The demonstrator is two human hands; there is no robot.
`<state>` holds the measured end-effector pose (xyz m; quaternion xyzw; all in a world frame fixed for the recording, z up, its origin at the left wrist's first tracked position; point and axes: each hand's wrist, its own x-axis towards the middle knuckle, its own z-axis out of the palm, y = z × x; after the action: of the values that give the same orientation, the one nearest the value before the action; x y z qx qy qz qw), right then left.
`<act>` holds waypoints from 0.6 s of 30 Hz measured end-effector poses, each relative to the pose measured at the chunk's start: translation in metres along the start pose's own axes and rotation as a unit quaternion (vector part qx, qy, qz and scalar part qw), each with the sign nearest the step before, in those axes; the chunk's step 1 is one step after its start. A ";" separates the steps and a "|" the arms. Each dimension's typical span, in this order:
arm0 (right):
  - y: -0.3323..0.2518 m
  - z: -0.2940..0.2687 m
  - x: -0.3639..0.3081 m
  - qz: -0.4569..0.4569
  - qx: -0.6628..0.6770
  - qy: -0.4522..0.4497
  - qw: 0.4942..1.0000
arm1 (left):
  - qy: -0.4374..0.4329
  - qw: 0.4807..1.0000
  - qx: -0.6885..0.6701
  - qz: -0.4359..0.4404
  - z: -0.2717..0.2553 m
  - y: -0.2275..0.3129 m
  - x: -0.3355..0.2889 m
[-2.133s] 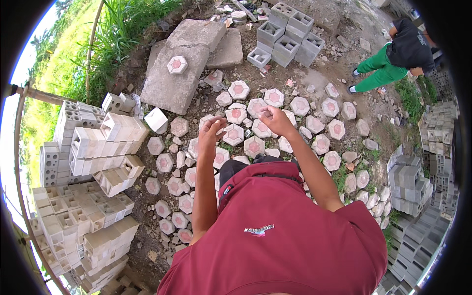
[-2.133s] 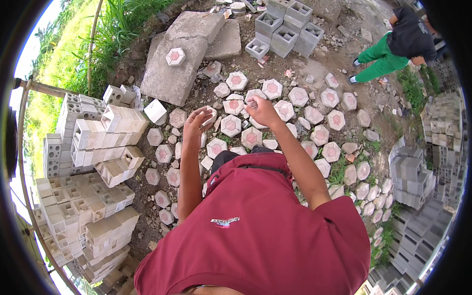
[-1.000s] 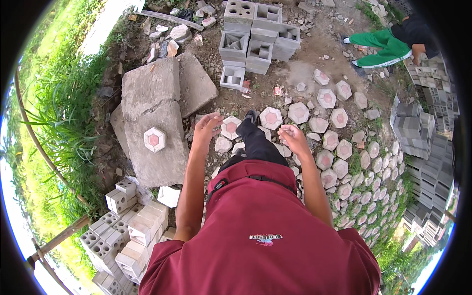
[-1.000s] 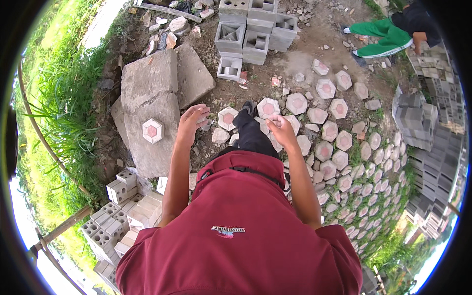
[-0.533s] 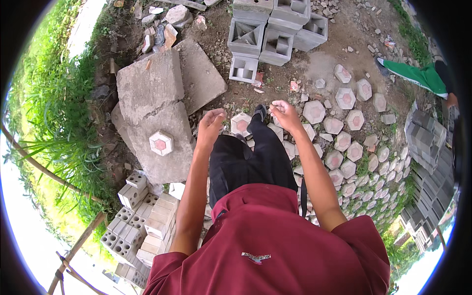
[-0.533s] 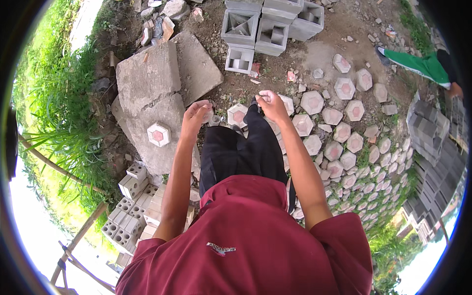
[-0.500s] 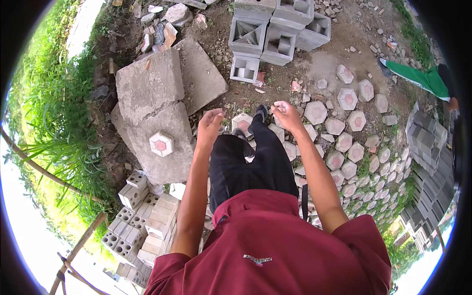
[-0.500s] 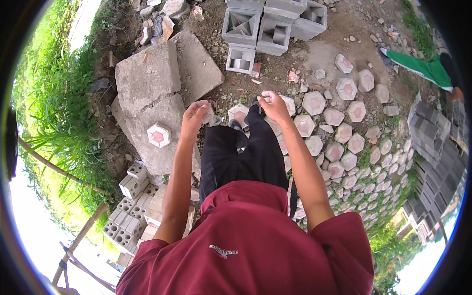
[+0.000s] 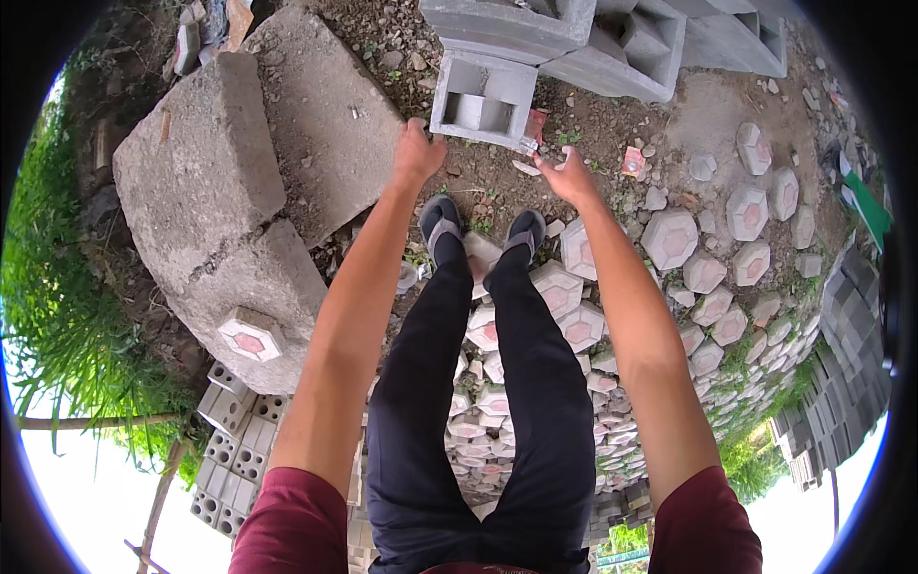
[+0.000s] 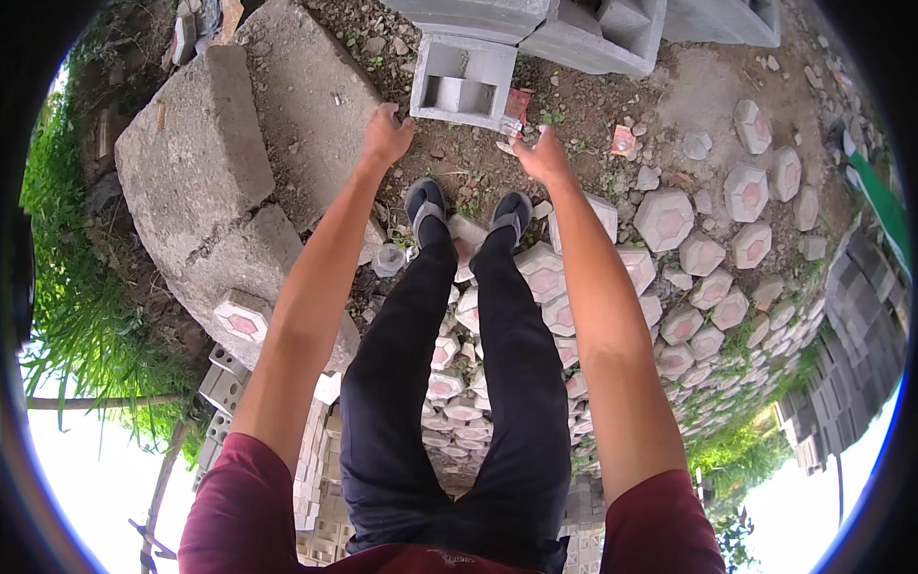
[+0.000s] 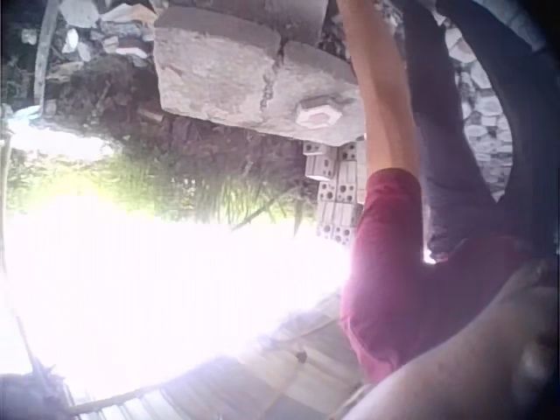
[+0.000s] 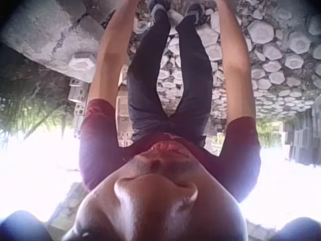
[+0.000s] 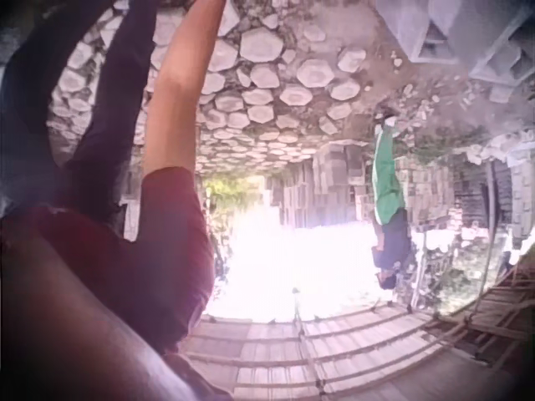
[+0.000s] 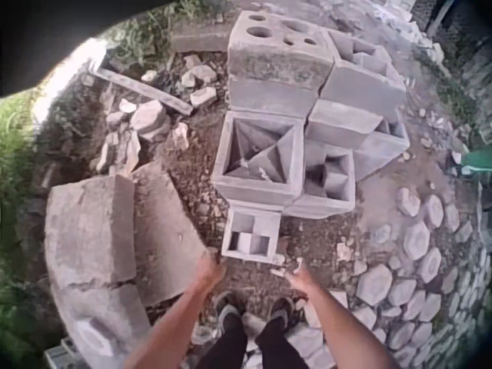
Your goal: The person picks up hollow cinder blocks from a central pile and stacks them onto an existing wall of blocks one at a time by hand.
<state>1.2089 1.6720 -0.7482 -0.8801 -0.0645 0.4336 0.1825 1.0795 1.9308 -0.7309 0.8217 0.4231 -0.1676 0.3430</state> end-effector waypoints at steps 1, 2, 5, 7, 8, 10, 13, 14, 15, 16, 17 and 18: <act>0.017 0.010 0.032 -0.003 -0.027 0.015 1.000 | 0.002 1.000 0.002 0.009 0.018 0.011 0.027; 0.002 0.025 0.052 -0.011 0.012 0.007 1.000 | 0.025 0.999 0.015 0.015 0.025 -0.003 0.054; 0.016 0.058 0.119 -0.011 0.099 0.036 0.994 | 0.033 0.998 -0.006 0.052 0.067 -0.002 0.113; 0.026 0.073 0.146 0.003 0.097 0.034 0.995 | -0.021 0.999 0.010 0.028 0.093 -0.011 0.138; 0.000 0.084 0.154 -0.010 0.099 0.016 0.995 | 0.001 1.000 0.016 0.025 0.089 -0.042 0.159; -0.002 0.089 0.172 -0.016 0.085 0.027 0.996 | 0.014 0.999 0.012 0.030 0.098 -0.065 0.181; 0.004 0.096 0.173 0.011 0.098 0.001 0.995 | -0.111 0.992 -0.059 0.004 0.106 -0.077 0.186; 0.008 0.092 0.174 0.033 0.128 -0.027 0.991 | -0.108 0.992 -0.068 0.020 0.107 -0.072 0.185; 0.010 0.092 0.174 0.034 0.127 -0.024 0.991 | -0.105 0.991 -0.077 0.037 0.106 -0.067 0.184; 0.010 0.091 0.173 0.035 0.133 -0.027 0.990 | -0.105 0.991 -0.078 0.040 0.102 -0.063 0.180; 0.023 0.083 0.174 0.044 0.131 -0.020 0.990 | -0.151 0.986 -0.040 0.050 0.104 -0.044 0.168; 0.015 0.085 0.169 0.038 0.136 -0.018 0.990 | -0.182 0.982 0.013 0.054 0.092 -0.042 0.166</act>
<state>1.2456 1.7263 -0.9262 -0.8412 0.0249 0.4603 0.2827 1.1445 1.9791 -0.9081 0.8033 0.3063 -0.3012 0.4125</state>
